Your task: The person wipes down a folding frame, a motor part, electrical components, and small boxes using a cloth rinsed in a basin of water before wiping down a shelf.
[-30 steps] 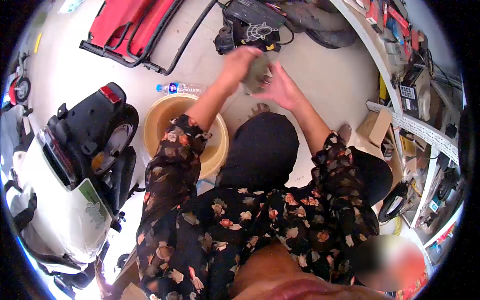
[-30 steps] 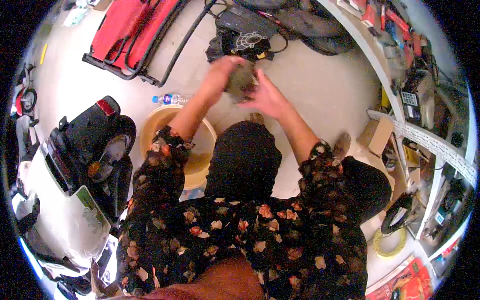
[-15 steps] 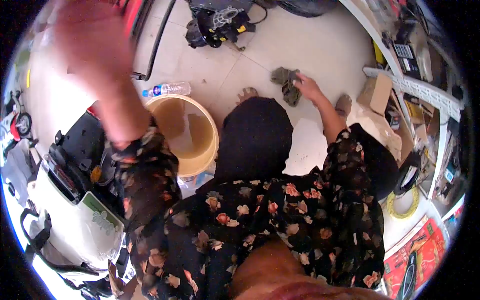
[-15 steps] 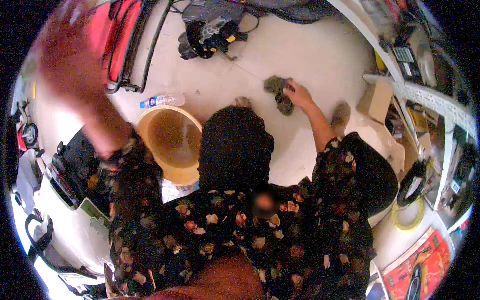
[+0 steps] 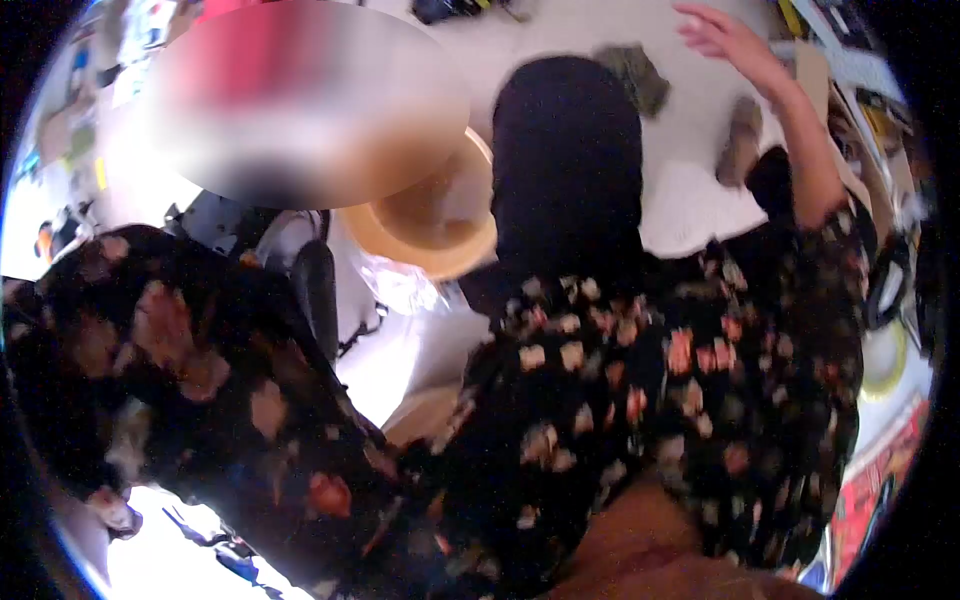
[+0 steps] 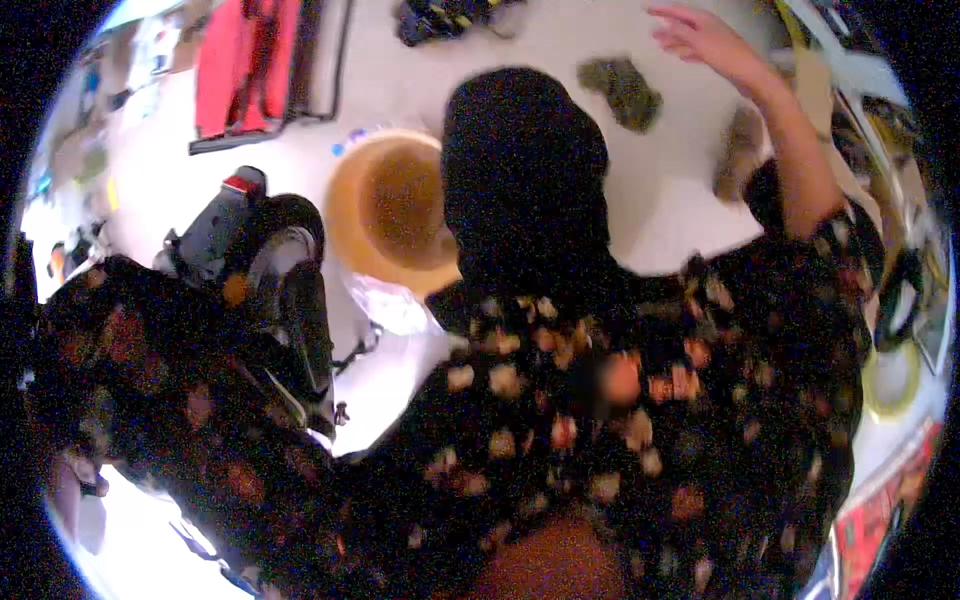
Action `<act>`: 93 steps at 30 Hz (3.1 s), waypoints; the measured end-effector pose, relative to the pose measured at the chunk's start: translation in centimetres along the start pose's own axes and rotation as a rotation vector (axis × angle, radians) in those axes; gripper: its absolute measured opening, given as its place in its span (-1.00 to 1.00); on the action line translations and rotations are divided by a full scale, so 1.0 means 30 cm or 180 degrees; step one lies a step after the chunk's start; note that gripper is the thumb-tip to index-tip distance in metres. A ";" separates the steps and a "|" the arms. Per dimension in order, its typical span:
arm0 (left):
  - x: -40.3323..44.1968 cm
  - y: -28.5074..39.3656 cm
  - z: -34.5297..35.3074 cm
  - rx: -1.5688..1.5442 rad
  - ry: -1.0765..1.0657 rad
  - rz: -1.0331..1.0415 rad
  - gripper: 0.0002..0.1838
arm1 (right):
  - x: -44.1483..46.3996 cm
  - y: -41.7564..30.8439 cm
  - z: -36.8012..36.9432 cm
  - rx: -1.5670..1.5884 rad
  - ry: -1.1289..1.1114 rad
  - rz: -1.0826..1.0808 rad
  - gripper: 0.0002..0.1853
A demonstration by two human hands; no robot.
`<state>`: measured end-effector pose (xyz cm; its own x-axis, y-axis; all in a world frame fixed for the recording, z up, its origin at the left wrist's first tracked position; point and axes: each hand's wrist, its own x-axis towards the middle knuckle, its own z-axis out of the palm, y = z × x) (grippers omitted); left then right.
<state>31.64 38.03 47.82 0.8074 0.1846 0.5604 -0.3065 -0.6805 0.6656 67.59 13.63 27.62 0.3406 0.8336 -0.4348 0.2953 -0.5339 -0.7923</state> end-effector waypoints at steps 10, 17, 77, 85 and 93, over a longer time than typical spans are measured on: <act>-0.094 0.047 0.036 -0.0472 0.0776 0.0383 -0.58 | -0.207 -0.064 0.031 0.0588 0.0040 0.0041 -0.56; -0.033 0.044 -0.155 -0.1948 0.1761 0.0839 -0.58 | -0.201 -0.052 0.118 -0.0227 0.0094 0.0218 -0.58; -0.809 -0.778 0.698 -0.0204 0.1399 -0.3787 -0.75 | 0.286 0.550 0.789 -0.2850 -0.0249 0.0340 -0.14; -0.839 -1.005 0.778 0.0651 0.1986 -0.3424 -0.55 | 0.460 0.744 0.602 -0.0229 0.1120 0.0816 -0.58; -0.828 -1.079 0.863 0.1077 0.2390 -0.3411 -0.55 | 0.764 -0.131 0.674 -0.1211 0.0428 -0.2440 -0.69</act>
<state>34.55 37.10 -0.40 0.0674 0.9964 0.0505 0.5214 -0.0784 0.8497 56.19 37.71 12.10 0.0207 0.9720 0.2341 0.7572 0.1376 -0.6386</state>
